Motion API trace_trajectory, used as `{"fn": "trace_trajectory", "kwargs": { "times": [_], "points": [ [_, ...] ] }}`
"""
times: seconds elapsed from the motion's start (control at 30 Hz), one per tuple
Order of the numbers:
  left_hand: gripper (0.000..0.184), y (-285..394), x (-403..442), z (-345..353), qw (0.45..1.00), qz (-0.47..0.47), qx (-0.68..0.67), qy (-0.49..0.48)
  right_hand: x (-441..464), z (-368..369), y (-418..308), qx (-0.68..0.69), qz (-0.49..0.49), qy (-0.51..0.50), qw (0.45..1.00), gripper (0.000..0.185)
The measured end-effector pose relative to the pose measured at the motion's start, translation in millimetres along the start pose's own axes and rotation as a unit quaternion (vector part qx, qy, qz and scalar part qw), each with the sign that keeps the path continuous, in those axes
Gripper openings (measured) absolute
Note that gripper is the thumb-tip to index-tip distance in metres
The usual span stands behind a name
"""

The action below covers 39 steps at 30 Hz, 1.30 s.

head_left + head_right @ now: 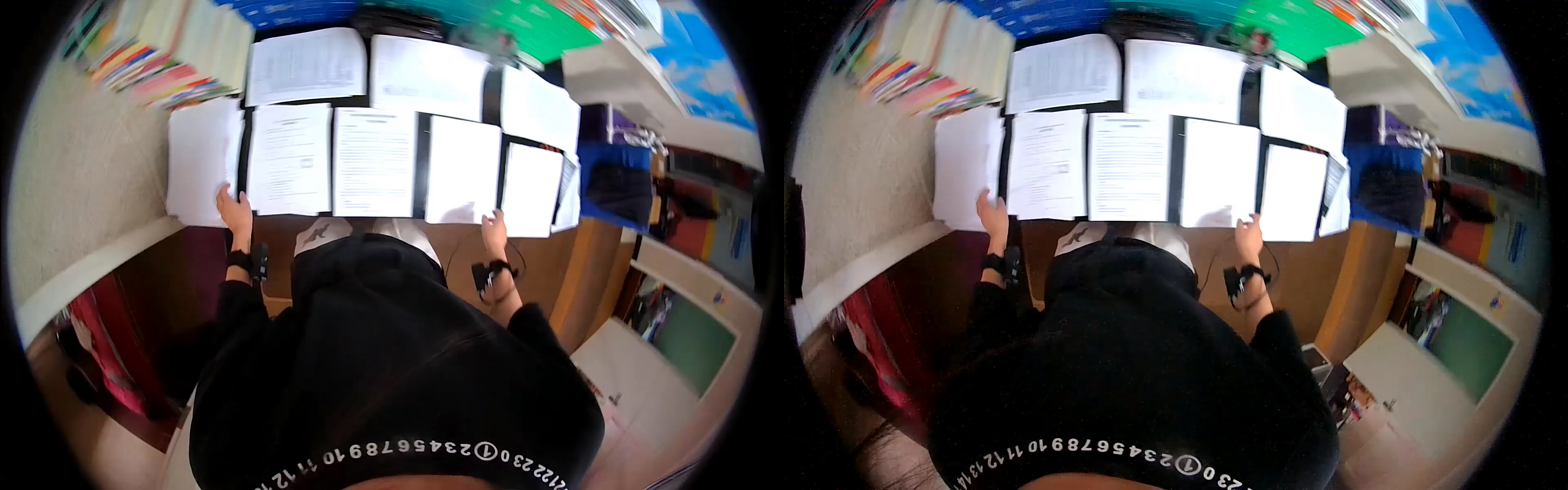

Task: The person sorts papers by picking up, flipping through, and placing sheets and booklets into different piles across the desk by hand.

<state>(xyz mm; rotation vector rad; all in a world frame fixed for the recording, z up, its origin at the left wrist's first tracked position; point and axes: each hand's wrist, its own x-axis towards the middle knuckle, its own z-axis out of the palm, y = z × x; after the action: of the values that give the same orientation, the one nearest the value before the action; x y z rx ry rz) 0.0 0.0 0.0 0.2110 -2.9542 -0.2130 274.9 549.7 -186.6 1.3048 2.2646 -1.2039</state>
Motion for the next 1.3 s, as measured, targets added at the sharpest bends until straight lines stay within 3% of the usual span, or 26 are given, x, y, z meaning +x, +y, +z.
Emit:
{"fn": "trace_trajectory", "kwargs": {
  "times": [0.07,0.1,0.13,0.17,0.2,0.23,0.3,0.4,0.5,0.63,0.73,0.83,1.0,1.1,1.17,1.2,1.3],
  "points": [
    [0.048,6.5,-21.1,-19.4,0.994,0.006,0.056,0.091,-1.9,-6.3,23.3,0.013,-0.045,-0.058,0.997,0.048],
    [0.048,20.8,-85.9,97.2,0.997,0.016,-0.081,-0.007,-67.6,-105.0,93.8,-0.001,0.030,0.000,1.000,0.048],
    [0.047,83.7,-59.1,174.0,0.987,-0.016,-0.157,0.021,-18.9,-136.2,42.3,0.122,-0.030,0.034,0.992,0.048],
    [0.045,144.2,-41.5,222.6,0.986,0.008,-0.163,0.030,21.3,-161.6,26.8,0.099,-0.075,0.049,0.991,0.049],
    [0.043,117.2,-74.0,234.0,0.991,-0.003,-0.135,-0.012,-14.4,-153.0,21.5,0.048,-0.005,-0.041,0.998,0.051],
    [0.045,80.8,-68.2,191.4,0.992,-0.067,-0.073,-0.075,-46.7,-107.3,28.6,0.086,-0.012,-0.099,0.991,0.056],
    [0.055,77.1,-58.5,159.6,0.982,-0.098,-0.118,-0.108,-65.8,-66.0,0.4,0.055,-0.067,-0.130,0.988,0.052],
    [0.075,78.1,-55.8,112.7,0.980,-0.097,-0.112,-0.136,-93.1,-42.4,-60.5,-0.057,-0.149,-0.209,0.965,0.048],
    [0.087,77.4,-59.6,113.8,0.985,-0.068,-0.088,-0.135,-85.4,-35.9,-85.8,-0.077,-0.129,-0.216,0.965,0.044],
    [0.081,72.2,-57.0,116.7,0.987,-0.026,-0.026,-0.154,-80.7,-34.7,-118.0,-0.125,-0.144,-0.181,0.965,0.041],
    [0.062,52.9,-56.4,137.9,0.991,0.078,0.019,-0.110,-86.0,-24.3,-140.1,-0.060,-0.149,-0.186,0.969,0.039],
    [0.047,37.2,-47.9,143.2,0.980,0.145,-0.060,-0.119,-95.5,-18.4,-151.6,-0.082,-0.170,-0.182,0.965,0.037],
    [0.044,30.8,-29.0,120.5,0.971,0.085,-0.145,-0.171,-100.0,-10.9,-154.1,-0.104,-0.193,-0.219,0.951,0.032],
    [0.042,41.3,-2.6,69.9,0.920,-0.002,-0.319,-0.229,-104.7,-9.9,-170.5,-0.076,-0.198,-0.218,0.953,0.032],
    [0.040,42.0,-4.9,61.1,0.839,0.026,-0.518,-0.165,-108.9,-10.9,-185.6,-0.026,-0.190,-0.242,0.951,0.032],
    [0.042,46.4,-7.4,43.5,0.751,-0.007,-0.612,-0.248,-109.1,-9.3,-190.0,0.018,-0.199,-0.253,0.947,0.032],
    [0.041,84.4,-28.7,-34.8,0.549,-0.064,-0.773,-0.312,-128.0,-17.1,-228.2,0.132,-0.183,-0.307,0.924,0.037]
  ]
}}
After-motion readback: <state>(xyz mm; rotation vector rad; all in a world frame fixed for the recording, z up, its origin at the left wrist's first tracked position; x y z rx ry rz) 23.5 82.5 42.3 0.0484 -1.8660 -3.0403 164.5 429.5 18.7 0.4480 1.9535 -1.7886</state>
